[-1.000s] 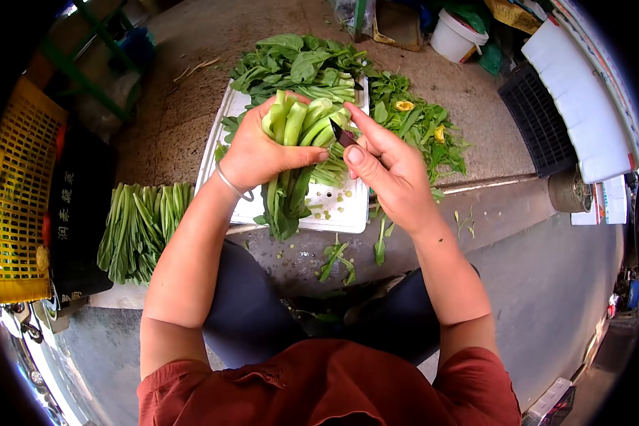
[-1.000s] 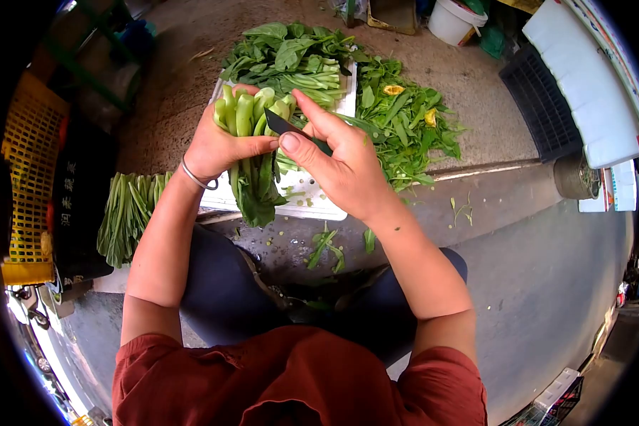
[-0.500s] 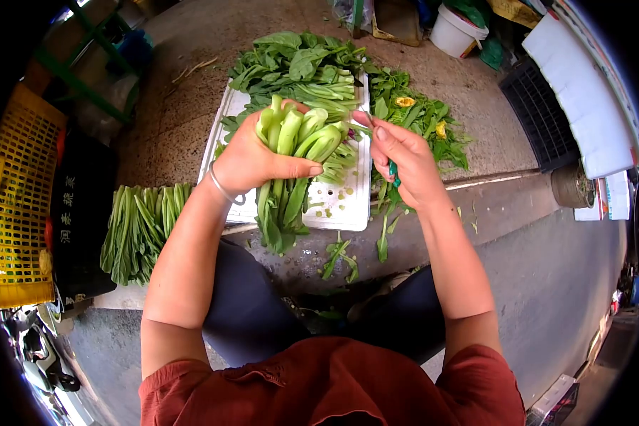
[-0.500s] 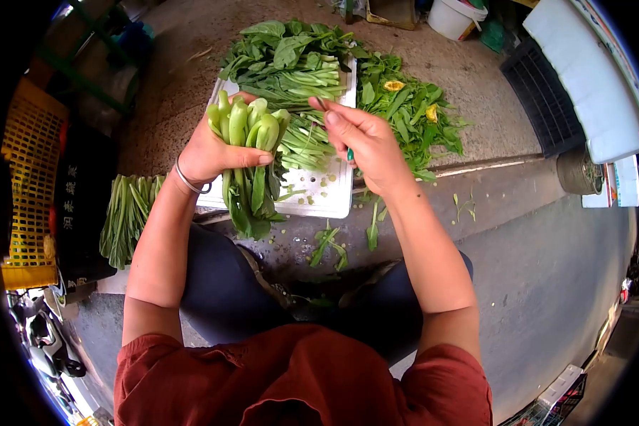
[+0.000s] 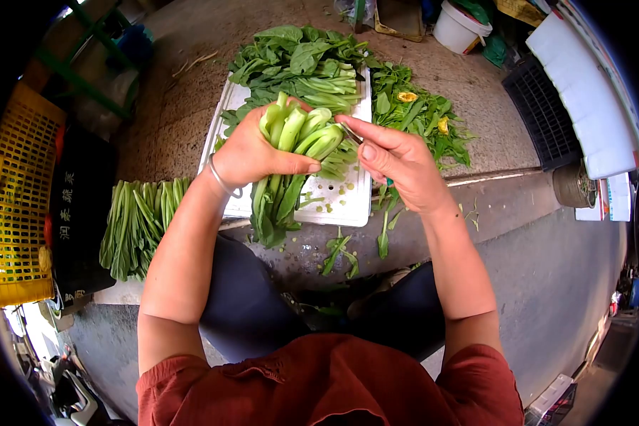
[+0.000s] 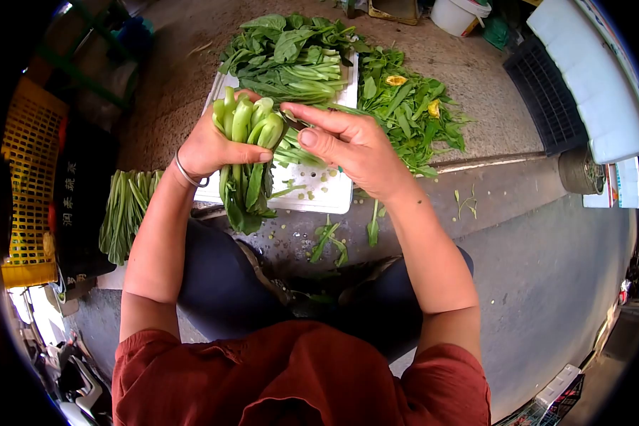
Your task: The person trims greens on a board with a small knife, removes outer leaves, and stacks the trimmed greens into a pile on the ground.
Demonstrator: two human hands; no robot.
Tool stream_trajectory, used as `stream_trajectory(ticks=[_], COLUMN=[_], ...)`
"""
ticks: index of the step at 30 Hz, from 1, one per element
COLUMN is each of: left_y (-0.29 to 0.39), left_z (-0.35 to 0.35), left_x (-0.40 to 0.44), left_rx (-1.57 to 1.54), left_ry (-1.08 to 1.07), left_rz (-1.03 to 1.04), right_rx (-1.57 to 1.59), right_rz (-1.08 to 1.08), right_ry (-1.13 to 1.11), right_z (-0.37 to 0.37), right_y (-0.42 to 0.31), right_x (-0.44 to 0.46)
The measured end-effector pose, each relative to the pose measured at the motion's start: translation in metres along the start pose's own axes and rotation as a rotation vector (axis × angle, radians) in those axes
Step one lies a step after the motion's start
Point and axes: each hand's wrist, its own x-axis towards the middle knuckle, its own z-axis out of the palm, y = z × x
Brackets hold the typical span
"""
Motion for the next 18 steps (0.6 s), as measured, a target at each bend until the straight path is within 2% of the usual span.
stream_trajectory(ticks=[5, 8, 10, 11, 14, 18], left_y=[-0.002, -0.006, -0.005, -0.005, -0.009, -0.013], left_z=[-0.002, -0.002, 0.0, 0.001, 0.0, -0.001], left_x=[0.001, 0.002, 0.002, 0.002, 0.003, 0.004], left_rx=[0.072, 0.069, 0.047, 0.023, -0.023, -0.041], left_ry=[-0.053, -0.051, -0.063, -0.074, -0.176, -0.289], left_rz=[0.025, 0.014, 0.001, -0.013, -0.043, -0.074], right_rx=[0.123, -0.03, -0.258, -0.258, -0.219, -0.184], right_rz=[0.078, 0.017, -0.013, -0.012, -0.134, -0.082], right_ry=[-0.1, 0.03, 0.208, 0.206, -0.057, -0.188], right_z=[-0.009, -0.009, -0.012, -0.012, -0.008, -0.011], right_y=[-0.002, 0.003, 0.008, 0.007, 0.002, -0.001], right_x=[0.0, 0.003, 0.007, 0.007, 0.003, 0.002])
